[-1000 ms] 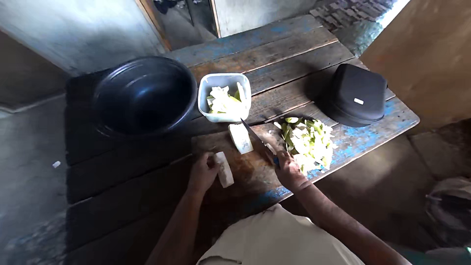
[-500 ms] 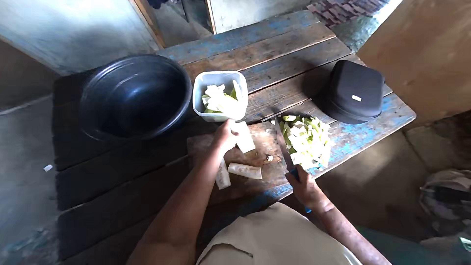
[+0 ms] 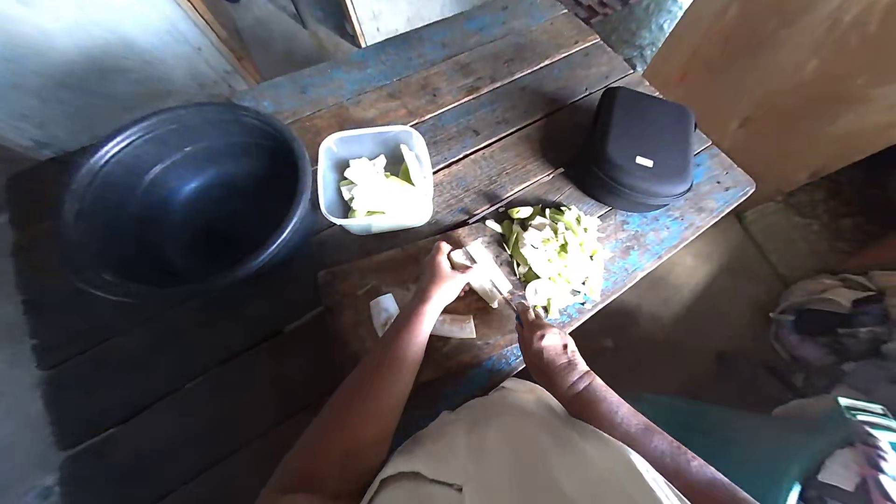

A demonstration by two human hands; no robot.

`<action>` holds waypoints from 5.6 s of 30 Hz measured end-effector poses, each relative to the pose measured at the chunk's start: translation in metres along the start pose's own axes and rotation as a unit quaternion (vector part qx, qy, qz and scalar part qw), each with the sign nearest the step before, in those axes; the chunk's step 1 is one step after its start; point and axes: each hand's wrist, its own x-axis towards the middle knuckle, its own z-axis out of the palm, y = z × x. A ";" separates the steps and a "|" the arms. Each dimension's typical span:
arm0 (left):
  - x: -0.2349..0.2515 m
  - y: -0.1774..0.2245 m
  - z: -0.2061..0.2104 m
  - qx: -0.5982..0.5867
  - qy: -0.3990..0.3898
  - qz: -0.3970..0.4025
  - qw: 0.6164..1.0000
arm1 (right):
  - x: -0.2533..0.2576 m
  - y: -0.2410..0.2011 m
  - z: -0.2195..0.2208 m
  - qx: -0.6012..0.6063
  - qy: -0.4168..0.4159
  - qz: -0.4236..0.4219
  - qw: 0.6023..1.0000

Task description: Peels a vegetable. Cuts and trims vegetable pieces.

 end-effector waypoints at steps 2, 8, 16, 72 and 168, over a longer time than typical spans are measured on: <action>-0.003 0.002 -0.001 -0.001 0.001 0.002 1.000 | 0.003 -0.001 0.001 -0.012 -0.013 0.009 1.000; 0.003 -0.015 0.000 0.018 0.016 0.054 0.998 | 0.009 -0.010 -0.016 -0.046 -0.075 0.026 0.996; 0.003 -0.019 0.002 0.067 0.054 0.111 0.990 | 0.046 -0.033 -0.027 -0.045 -0.115 0.057 0.991; -0.027 0.130 0.051 -0.639 -0.177 0.112 0.740 | 0.021 0.095 -0.100 0.266 0.118 -0.510 0.809; -0.046 0.083 0.075 -0.276 -0.067 -0.042 0.958 | 0.080 0.119 -0.095 0.376 -0.006 -0.213 0.902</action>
